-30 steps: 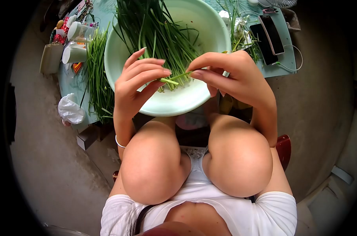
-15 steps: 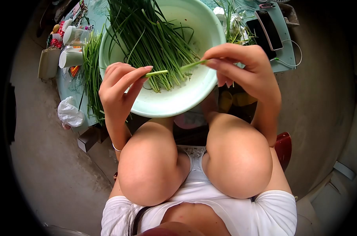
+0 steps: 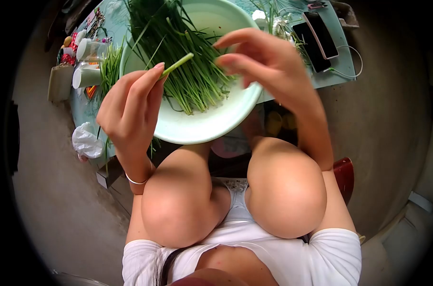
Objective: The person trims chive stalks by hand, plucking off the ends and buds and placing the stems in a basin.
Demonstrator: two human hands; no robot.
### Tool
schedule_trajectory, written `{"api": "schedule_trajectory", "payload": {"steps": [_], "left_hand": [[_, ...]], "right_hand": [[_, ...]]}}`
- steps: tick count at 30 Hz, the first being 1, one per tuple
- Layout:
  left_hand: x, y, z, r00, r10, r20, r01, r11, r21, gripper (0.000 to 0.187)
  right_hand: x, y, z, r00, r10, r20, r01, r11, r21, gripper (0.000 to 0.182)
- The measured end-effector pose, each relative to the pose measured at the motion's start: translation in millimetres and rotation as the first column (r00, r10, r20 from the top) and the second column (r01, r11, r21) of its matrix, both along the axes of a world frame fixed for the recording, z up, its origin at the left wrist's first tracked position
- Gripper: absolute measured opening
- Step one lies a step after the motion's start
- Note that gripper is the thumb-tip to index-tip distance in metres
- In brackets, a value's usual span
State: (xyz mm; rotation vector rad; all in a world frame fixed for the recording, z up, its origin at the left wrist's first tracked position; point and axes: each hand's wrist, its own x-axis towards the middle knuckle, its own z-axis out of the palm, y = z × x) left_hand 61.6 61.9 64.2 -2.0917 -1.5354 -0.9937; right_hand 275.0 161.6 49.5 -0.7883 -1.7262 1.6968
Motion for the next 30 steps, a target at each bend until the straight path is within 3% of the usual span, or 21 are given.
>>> {"api": "schedule_trajectory", "payload": {"steps": [1,11,17,19,20,26,28,30], "left_hand": [[4.7,3.3,-4.3,1.000,-0.013,0.004,0.013,1.000,0.003,0.021],[18.8,9.7,-34.0,0.987,-0.043,0.156,0.061,0.992,-0.108,0.020],[19.8,9.3,-34.9,0.918,-0.079,0.388,0.139,0.982,-0.128,0.015],[20.0,4.5,-30.1,0.894,0.011,0.447,0.148,0.936,-0.319,0.012],[20.3,4.4,-31.1,0.894,0.012,0.448,0.148,0.936,-0.320,0.012],[20.3,4.0,-38.6,0.768,0.010,0.640,0.300,0.877,-0.374,0.010],[21.9,2.7,-32.7,0.643,0.090,0.761,0.441,0.769,-0.463,0.011],[22.3,2.5,-32.6,0.603,0.099,0.792,0.486,0.741,-0.463,0.011]], "right_hand": [[-9.5,-3.1,0.1,0.998,0.030,-0.058,-0.035,0.996,-0.079,0.021],[-29.5,-6.3,-19.2,0.981,-0.009,-0.195,-0.042,0.967,-0.252,0.015],[-26.2,-6.8,-19.6,0.963,0.063,-0.262,-0.145,0.941,-0.306,0.014],[-25.7,-7.2,-20.5,0.967,0.078,-0.245,-0.152,0.940,-0.304,0.015],[-25.2,-6.8,-20.9,0.967,0.078,-0.244,-0.153,0.940,-0.305,0.015],[-18.9,-3.3,-21.2,0.970,0.151,-0.188,-0.200,0.941,-0.275,0.015],[-18.3,-4.5,-20.8,0.982,0.120,-0.148,-0.152,0.962,-0.225,0.012],[-16.3,-4.1,-21.4,0.982,0.126,-0.144,-0.154,0.968,-0.200,0.011]]}}
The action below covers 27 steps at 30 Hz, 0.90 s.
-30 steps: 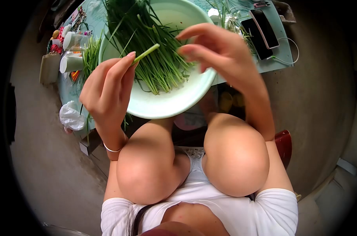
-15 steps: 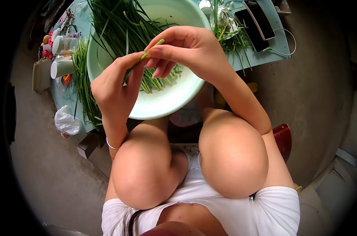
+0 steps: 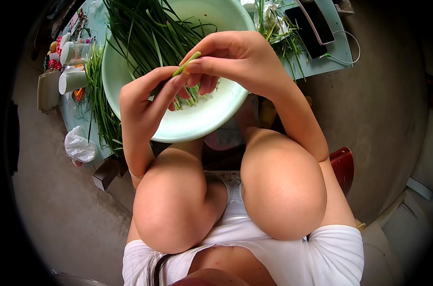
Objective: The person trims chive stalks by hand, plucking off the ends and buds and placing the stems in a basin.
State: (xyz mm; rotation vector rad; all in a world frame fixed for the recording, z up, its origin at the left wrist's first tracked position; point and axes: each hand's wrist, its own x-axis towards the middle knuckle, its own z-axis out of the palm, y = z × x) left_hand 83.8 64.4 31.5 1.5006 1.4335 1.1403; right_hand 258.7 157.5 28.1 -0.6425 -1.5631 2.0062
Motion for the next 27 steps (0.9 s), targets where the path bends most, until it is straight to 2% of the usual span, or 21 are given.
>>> {"api": "schedule_trajectory", "payload": {"steps": [2,4,8,11,13,14,16,18,19,21,22,23,25,26,27], "left_hand": [[0.3,0.0,1.9,0.998,-0.026,0.056,0.028,0.999,-0.033,0.012],[-0.3,0.0,6.8,0.977,-0.047,0.208,0.083,0.983,-0.166,0.016],[-1.2,-0.2,3.8,0.970,-0.053,0.236,0.099,0.977,-0.187,0.021],[-2.8,1.9,4.4,0.957,-0.084,0.277,0.132,0.978,-0.162,0.027],[-5.3,2.8,5.7,0.919,-0.029,0.393,0.106,0.979,-0.177,0.032],[-8.0,3.0,1.6,0.909,-0.036,0.415,0.092,0.989,-0.116,0.034],[-15.3,3.3,3.5,0.886,0.003,0.463,0.004,1.000,-0.013,0.037],[-25.7,4.4,11.7,0.870,0.032,0.493,-0.100,0.989,0.111,0.040],[-35.5,4.2,12.8,0.807,0.018,0.590,-0.134,0.979,0.153,0.041],[-50.9,6.9,26.3,0.699,-0.117,0.706,-0.151,0.940,0.305,0.041],[-59.7,4.4,38.0,0.689,-0.139,0.711,-0.132,0.941,0.311,0.035],[-67.3,1.8,51.7,0.680,-0.160,0.716,-0.113,0.942,0.317,0.030],[-75.0,-1.9,84.0,0.616,-0.152,0.773,-0.179,0.928,0.325,0.021],[-80.3,-2.9,99.1,0.594,-0.198,0.780,-0.161,0.920,0.356,0.018],[-87.2,-3.9,114.9,0.570,-0.246,0.784,-0.141,0.911,0.389,0.015]], "right_hand": [[2.2,1.0,-0.8,1.000,0.002,0.002,-0.002,1.000,0.025,0.011],[3.6,2.0,-2.0,0.998,0.015,-0.060,-0.013,0.999,0.031,0.009],[3.0,0.0,-3.8,0.996,-0.013,-0.085,0.021,0.996,0.090,0.008],[6.9,4.6,-9.5,0.977,-0.106,-0.184,0.126,0.987,0.099,0.018],[18.4,16.5,-8.4,0.950,-0.237,-0.202,0.269,0.952,0.147,0.028],[26.0,21.3,-7.2,0.950,-0.232,-0.208,0.264,0.954,0.142,0.028],[44.6,30.1,-4.8,0.902,-0.431,0.043,0.392,0.855,0.340,0.034],[57.8,38.2,-3.9,0.740,-0.631,0.232,0.431,0.710,0.557,0.042],[60.0,41.3,-6.0,0.747,-0.627,0.220,0.432,0.710,0.556,0.042],[61.7,45.6,-12.6,0.542,-0.787,0.294,0.297,0.506,0.810,0.025],[63.2,47.6,-12.3,0.509,-0.823,0.252,0.222,0.408,0.886,0.021],[63.3,49.0,-8.2,0.521,-0.820,0.236,0.230,0.401,0.887,0.021],[62.1,45.2,4.1,0.460,-0.867,0.192,0.300,0.355,0.885,0.021],[60.3,42.3,15.5,0.458,-0.855,0.244,0.313,0.412,0.856,0.025],[54.6,46.7,24.1,0.466,-0.855,0.228,0.325,0.405,0.855,0.025]]}}
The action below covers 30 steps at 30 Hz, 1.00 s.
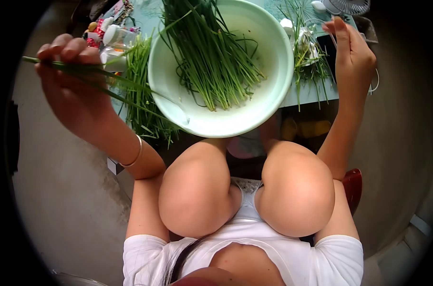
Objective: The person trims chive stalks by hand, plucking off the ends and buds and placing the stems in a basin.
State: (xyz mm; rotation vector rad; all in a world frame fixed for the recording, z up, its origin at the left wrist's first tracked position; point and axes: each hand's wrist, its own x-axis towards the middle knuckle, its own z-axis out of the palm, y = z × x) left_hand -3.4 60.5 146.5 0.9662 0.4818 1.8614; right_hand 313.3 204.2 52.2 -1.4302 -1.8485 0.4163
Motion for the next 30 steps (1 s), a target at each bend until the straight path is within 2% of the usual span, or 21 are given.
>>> {"api": "schedule_trajectory", "payload": {"steps": [1,2,3,4,5,6,7,8,9,10,11,12,13,14,16,18,20,23,25,28,30], "left_hand": [[-9.4,-0.2,16.2,1.000,0.004,-0.014,-0.004,1.000,0.008,0.015],[-20.6,0.7,31.9,0.990,-0.120,0.074,0.119,0.993,0.015,0.014],[-28.2,2.8,44.2,0.977,-0.183,0.114,0.181,0.983,0.023,0.014],[-35.8,5.0,56.5,0.958,-0.243,0.152,0.241,0.970,0.030,0.014],[-41.6,10.2,66.0,0.975,-0.192,0.108,0.194,0.981,-0.010,0.014],[-33.7,15.0,64.5,0.983,-0.176,0.057,0.175,0.984,0.022,0.018],[-25.8,19.8,63.0,0.988,-0.156,0.009,0.156,0.986,0.056,0.023],[-10.3,30.9,56.1,0.987,-0.160,0.009,0.159,0.985,0.059,0.023],[2.6,44.7,48.0,0.987,-0.159,0.019,0.155,0.977,0.149,0.028],[5.4,48.5,43.8,0.984,-0.142,0.109,0.127,0.983,0.133,0.031],[8.1,52.3,39.5,0.973,-0.119,0.198,0.097,0.988,0.119,0.035],[6.0,54.1,35.6,0.933,-0.060,0.354,0.067,0.998,-0.006,0.036],[2.4,60.0,15.9,0.979,-0.054,0.198,0.043,0.997,0.062,0.036],[-1.1,65.9,-3.9,0.998,-0.025,0.050,0.018,0.990,0.139,0.037],[1.2,68.5,-27.6,0.984,0.131,0.119,-0.108,0.978,-0.180,0.036],[5.5,66.3,-57.9,0.953,-0.028,0.301,0.107,0.963,-0.249,0.035],[22.1,58.3,-81.2,0.925,-0.049,0.376,0.198,0.908,-0.369,0.035],[39.2,49.4,-114.3,0.949,-0.182,0.257,0.286,0.839,-0.462,0.035],[45.2,44.2,-125.3,0.958,-0.253,0.134,0.286,0.810,-0.512,0.035],[47.6,46.6,-129.6,0.981,-0.131,0.142,0.186,0.845,-0.502,0.035],[43.7,47.5,-130.1,0.990,-0.106,0.097,0.141,0.850,-0.507,0.035]], "right_hand": [[-8.5,5.3,7.9,0.955,0.272,-0.116,-0.255,0.956,0.144,0.028],[-17.5,7.8,16.8,0.827,0.531,-0.183,-0.465,0.830,0.308,0.032],[-33.6,5.3,27.7,0.680,0.660,-0.320,-0.609,0.751,0.254,0.040],[-53.0,-3.8,44.5,0.628,0.725,-0.284,-0.690,0.687,0.228,0.047],[-72.4,-12.8,61.1,0.568,0.784,-0.252,-0.763,0.616,0.195,0.054],[-89.9,-17.2,68.6,0.484,0.828,-0.284,-0.819,0.543,0.185,0.053],[-106.3,-23.6,70.6,0.364,0.849,-0.382,-0.873,0.454,0.177,0.053],[-122.1,-24.9,68.3,0.235,0.829,-0.507,-0.915,0.365,0.173,0.052],[-133.8,-27.0,61.2,0.110,0.761,-0.639,-0.947,0.277,0.166,0.052],[-142.9,-28.8,52.5,0.020,0.644,-0.765,-0.974,0.185,0.130,0.052],[-144.1,-32.8,48.9,0.007,0.487,-0.873,-0.997,0.066,0.029,0.054],[-143.1,-35.3,45.5,0.023,0.314,-0.949,-0.996,-0.069,-0.047,0.055],[-135.7,-40.6,41.7,0.063,0.252,-0.966,-0.993,-0.086,-0.087,0.054],[-128.8,-43.7,34.2,0.039,0.219,-0.975,-0.995,-0.083,-0.059,0.047],[-118.3,-44.1,22.8,0.155,0.213,-0.965,-0.986,-0.034,-0.165,0.040],[-114.7,-39.7,4.7,0.171,0.139,-0.975,-0.983,-0.036,-0.178,0.038],[-112.5,-34.4,-10.6,0.184,0.071,-0.980,-0.982,-0.035,-0.187,0.035],[-112.4,-32.0,-24.8,0.231,-0.003,-0.973,-0.973,0.005,-0.231,0.035],[-110.3,-34.0,-30.5,0.249,-0.032,-0.968,-0.969,0.003,-0.249,0.036],[-105.7,-35.2,-34.8,0.276,-0.069,-0.959,-0.961,-0.030,-0.274,0.037],[-100.7,-34.7,-37.9,0.294,-0.083,-0.952,-0.955,-0.060,-0.290,0.038]]}}
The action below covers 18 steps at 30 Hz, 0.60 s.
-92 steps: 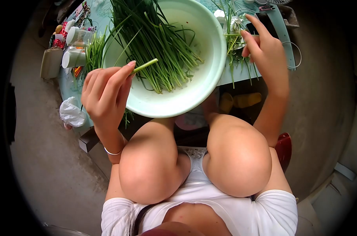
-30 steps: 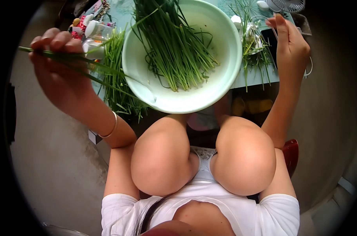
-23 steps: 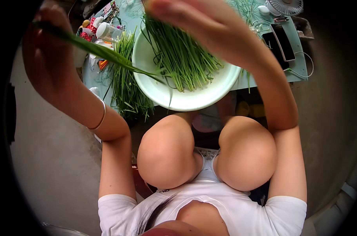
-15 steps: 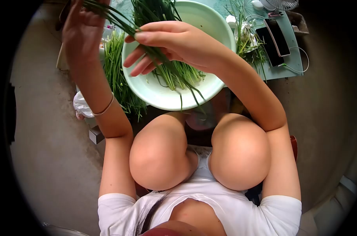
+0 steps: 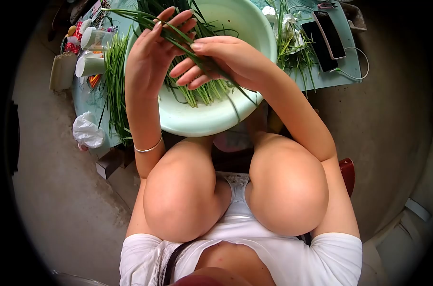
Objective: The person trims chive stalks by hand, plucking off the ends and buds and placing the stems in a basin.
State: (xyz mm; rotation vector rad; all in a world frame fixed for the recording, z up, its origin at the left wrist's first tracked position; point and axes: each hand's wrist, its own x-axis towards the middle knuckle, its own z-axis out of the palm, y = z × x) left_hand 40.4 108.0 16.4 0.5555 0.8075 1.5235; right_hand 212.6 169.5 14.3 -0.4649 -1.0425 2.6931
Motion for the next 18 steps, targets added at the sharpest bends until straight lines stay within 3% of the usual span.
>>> {"api": "schedule_trajectory", "payload": {"steps": [6,11,14,16,18], "left_hand": [[1.3,-5.7,-5.3,0.999,0.041,0.025,-0.041,0.999,-0.012,0.039],[1.9,-8.4,-12.5,0.991,0.047,0.127,-0.048,0.999,0.006,0.041],[3.8,-11.0,-18.3,0.976,-0.064,0.208,0.054,0.997,0.055,0.045],[12.2,-13.5,-17.8,0.982,-0.187,-0.031,0.185,0.981,-0.059,0.044],[15.3,-12.5,-17.4,0.980,-0.193,-0.049,0.190,0.980,-0.059,0.041]], "right_hand": [[7.7,-2.9,-9.8,0.996,0.006,0.092,-0.020,0.989,0.144,0.037],[5.2,-2.5,-12.0,0.996,0.003,0.094,-0.015,0.993,0.119,0.035],[3.2,-3.8,-14.6,0.996,-0.032,0.083,0.021,0.993,0.120,0.035],[1.8,-5.0,-17.3,0.996,-0.053,0.070,0.045,0.993,0.110,0.035],[1.9,-4.7,-18.3,0.997,-0.036,0.067,0.031,0.996,0.084,0.032]]}}
